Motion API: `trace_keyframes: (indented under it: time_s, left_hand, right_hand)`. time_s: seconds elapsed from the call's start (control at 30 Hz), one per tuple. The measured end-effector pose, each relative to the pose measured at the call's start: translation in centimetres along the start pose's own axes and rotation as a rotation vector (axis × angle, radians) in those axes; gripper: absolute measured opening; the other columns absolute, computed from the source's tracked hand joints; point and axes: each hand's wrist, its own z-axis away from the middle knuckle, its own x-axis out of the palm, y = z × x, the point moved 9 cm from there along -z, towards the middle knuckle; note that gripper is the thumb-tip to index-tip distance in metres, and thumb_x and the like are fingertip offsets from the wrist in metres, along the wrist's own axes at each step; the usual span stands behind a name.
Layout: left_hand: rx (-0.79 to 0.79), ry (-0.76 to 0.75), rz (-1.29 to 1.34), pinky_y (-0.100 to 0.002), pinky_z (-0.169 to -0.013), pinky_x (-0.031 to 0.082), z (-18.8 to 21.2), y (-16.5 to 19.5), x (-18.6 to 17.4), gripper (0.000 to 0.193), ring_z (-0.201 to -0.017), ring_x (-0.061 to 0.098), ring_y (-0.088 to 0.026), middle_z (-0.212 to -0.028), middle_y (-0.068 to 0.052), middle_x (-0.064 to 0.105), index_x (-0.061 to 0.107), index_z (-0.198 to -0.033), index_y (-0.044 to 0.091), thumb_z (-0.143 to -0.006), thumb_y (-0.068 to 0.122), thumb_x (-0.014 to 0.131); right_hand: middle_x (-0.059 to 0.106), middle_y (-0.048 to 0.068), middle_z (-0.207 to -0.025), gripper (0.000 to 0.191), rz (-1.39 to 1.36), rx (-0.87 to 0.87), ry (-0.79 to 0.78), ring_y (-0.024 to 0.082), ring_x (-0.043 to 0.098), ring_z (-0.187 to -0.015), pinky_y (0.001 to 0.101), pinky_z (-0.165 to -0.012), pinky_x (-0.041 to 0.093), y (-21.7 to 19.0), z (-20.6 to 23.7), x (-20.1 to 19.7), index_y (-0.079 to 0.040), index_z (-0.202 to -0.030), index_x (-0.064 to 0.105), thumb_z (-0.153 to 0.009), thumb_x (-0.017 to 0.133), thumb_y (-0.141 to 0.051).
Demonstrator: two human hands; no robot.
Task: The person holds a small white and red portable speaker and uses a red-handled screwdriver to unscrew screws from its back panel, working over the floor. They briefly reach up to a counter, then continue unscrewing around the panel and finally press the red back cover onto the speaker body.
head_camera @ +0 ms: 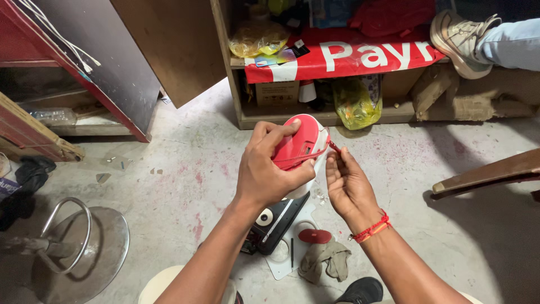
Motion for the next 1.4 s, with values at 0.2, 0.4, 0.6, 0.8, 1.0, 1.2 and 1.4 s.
trace_keyframes:
  time_s: [0.2,0.4,0.6,0.8,1.0,1.2,1.4]
  left_hand:
    - [0.011,0.019,-0.002,-0.036,-0.086,0.058,0.2,0.3,0.3,0.063,-0.096,0.068,-0.024,-0.108,-0.011,0.062,0.07,-0.126,0.006,-0.069,0.028,0.083]
    - [0.015,-0.009,-0.026,-0.036,-0.082,0.059,0.4,0.7,1.0,0.063,-0.095,0.069,-0.024,-0.109,-0.011,0.062,0.07,-0.124,0.005,-0.066,0.026,0.083]
    - [0.006,0.026,0.017,-0.036,-0.086,0.06,0.6,1.0,1.2,0.063,-0.098,0.072,-0.023,-0.109,-0.011,0.062,0.069,-0.127,0.005,-0.069,0.026,0.082]
    - [0.06,0.04,-0.049,-0.037,-0.084,0.06,0.8,2.3,1.4,0.063,-0.097,0.071,-0.025,-0.11,-0.012,0.06,0.069,-0.126,0.005,-0.067,0.024,0.082]
    - [0.067,0.06,-0.041,-0.037,-0.083,0.06,1.0,2.3,1.5,0.061,-0.097,0.071,-0.025,-0.11,-0.012,0.06,0.069,-0.124,0.005,-0.067,0.023,0.083]
    - [0.068,0.102,-0.037,-0.037,-0.083,0.06,0.7,2.3,1.4,0.057,-0.095,0.07,-0.025,-0.108,-0.011,0.059,0.068,-0.12,0.004,-0.068,0.02,0.084]
    - [0.089,0.104,-0.056,-0.036,-0.082,0.059,0.6,2.9,1.7,0.061,-0.093,0.069,-0.024,-0.109,-0.012,0.057,0.067,-0.123,0.004,-0.067,0.019,0.085]
  right_hand:
    - [0.076,0.008,-0.096,0.007,-0.076,-0.042,0.024,0.014,0.074,-0.088,0.0226,-0.085,0.063,-0.9,2.0,2.3,-0.001,-0.098,0.069,-0.093,0.071,-0.006]
    - [0.072,0.007,-0.087,0.02,-0.02,0.021,0.048,0.014,0.069,-0.078,0.0227,-0.077,0.06,-0.3,1.3,1.7,-0.002,-0.097,0.069,-0.099,0.082,-0.018]
    - [0.076,0.005,-0.094,0.012,-0.037,-0.078,0.1,0.013,0.073,-0.087,0.0243,-0.084,0.063,-1.9,2.0,2.1,-0.003,-0.097,0.068,-0.088,0.07,-0.01]
    - [0.074,0.005,-0.095,0.021,-0.073,0.004,0.081,0.011,0.07,-0.085,0.0203,-0.081,0.059,-0.9,0.5,0.9,-0.002,-0.099,0.069,-0.095,0.079,-0.02]
    - [0.074,0.008,-0.094,0.015,-0.111,-0.117,0.118,0.017,0.073,-0.091,0.0287,-0.09,0.061,-1.6,1.1,1.6,-0.004,-0.094,0.066,-0.092,0.07,-0.018]
    - [0.074,0.003,-0.098,0.009,-0.165,-0.105,-0.054,0.014,0.071,-0.095,0.0284,-0.097,0.058,-1.4,0.9,4.7,-0.007,-0.101,0.067,-0.096,0.07,-0.013]
    - [0.072,0.003,-0.092,0.017,-0.101,-0.141,-0.042,0.014,0.07,-0.09,0.0291,-0.09,0.058,-0.7,-0.7,3.4,-0.007,-0.099,0.066,-0.091,0.073,-0.021]
